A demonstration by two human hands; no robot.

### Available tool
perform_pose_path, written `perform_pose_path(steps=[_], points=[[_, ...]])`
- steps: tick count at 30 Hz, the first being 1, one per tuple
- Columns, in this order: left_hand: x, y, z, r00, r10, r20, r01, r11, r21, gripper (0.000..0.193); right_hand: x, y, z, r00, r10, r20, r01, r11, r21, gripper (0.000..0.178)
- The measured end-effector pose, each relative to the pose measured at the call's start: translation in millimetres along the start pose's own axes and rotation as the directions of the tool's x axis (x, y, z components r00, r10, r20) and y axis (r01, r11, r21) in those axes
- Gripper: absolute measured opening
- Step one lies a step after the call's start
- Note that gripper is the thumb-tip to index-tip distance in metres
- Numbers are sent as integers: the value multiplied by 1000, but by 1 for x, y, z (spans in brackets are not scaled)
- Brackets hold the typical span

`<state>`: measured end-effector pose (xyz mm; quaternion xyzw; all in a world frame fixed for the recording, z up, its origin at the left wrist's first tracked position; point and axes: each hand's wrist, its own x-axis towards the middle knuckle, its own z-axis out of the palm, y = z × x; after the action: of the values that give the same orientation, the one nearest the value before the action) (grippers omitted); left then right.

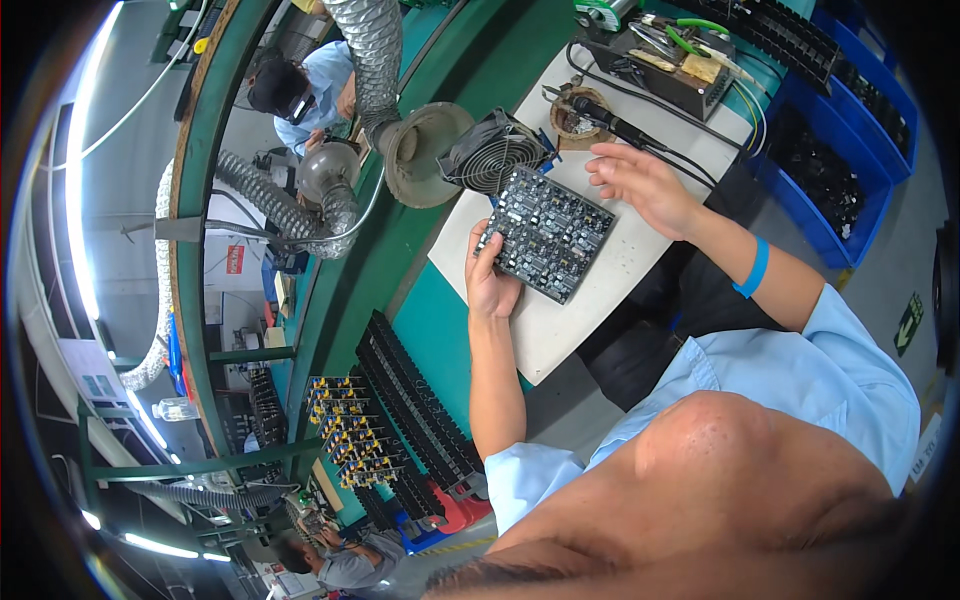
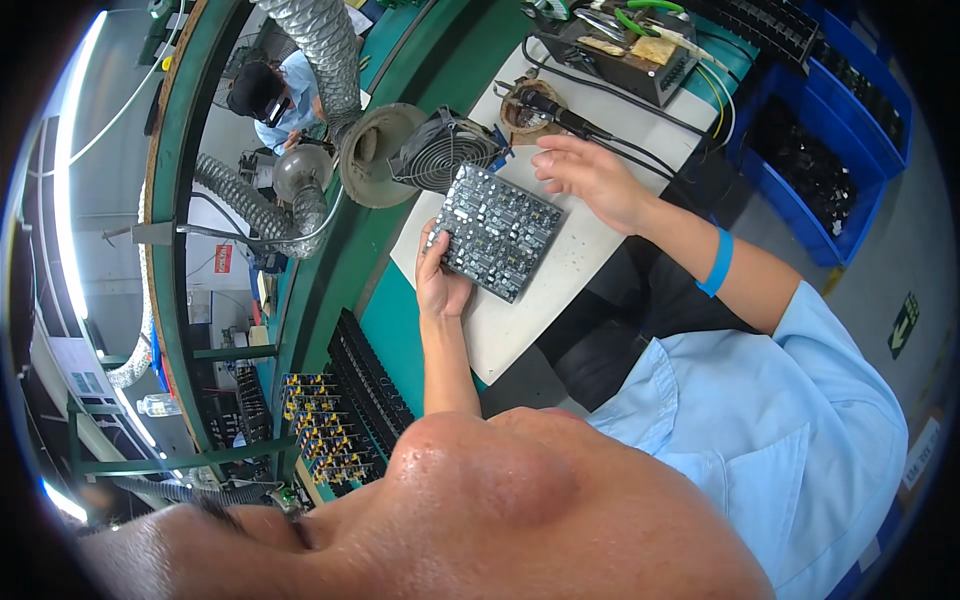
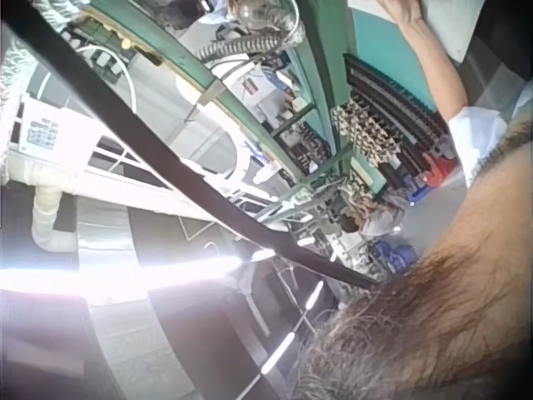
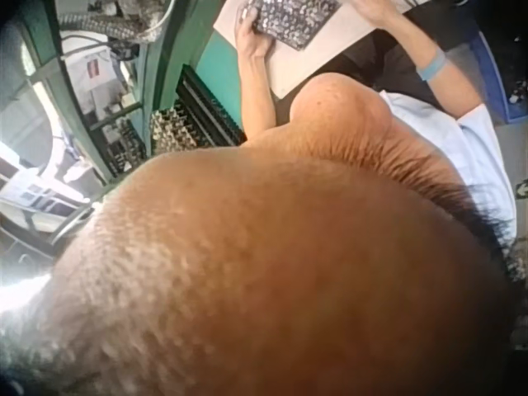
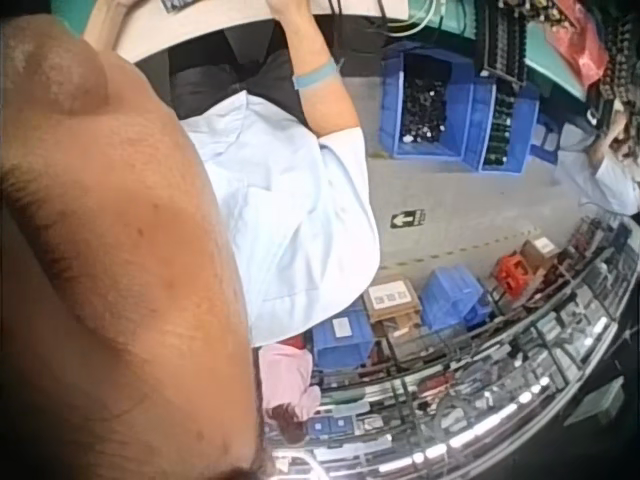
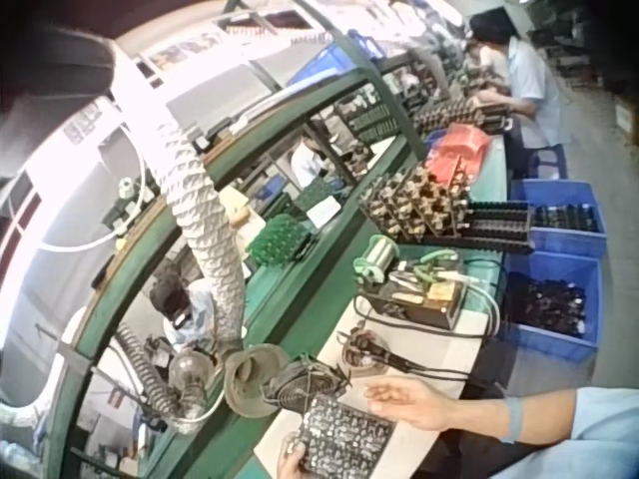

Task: The person is using a soldering iron to solder or rework components on a circuit board at a manual assembly station.

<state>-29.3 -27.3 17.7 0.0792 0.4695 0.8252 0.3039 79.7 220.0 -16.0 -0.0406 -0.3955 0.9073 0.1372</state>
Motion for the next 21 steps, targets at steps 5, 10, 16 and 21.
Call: perform_pose_path(steps=[5,10,16,21], points=[[-5,2,2,999,38,-16,-38,999,36,29,-9,5,0,986,-51,156,96,951,-294,36],[-12,6,9,993,114,13,-115,992,44,30,-12,-2,1,963,19,269,104,894,-436,32],[-31,6,17,989,145,17,-145,989,34,31,-12,-5,4,959,26,282,104,894,-436,27],[-49,-4,26,968,230,-95,-227,973,43,41,-6,-4,2,940,-52,337,206,874,-439,25]])
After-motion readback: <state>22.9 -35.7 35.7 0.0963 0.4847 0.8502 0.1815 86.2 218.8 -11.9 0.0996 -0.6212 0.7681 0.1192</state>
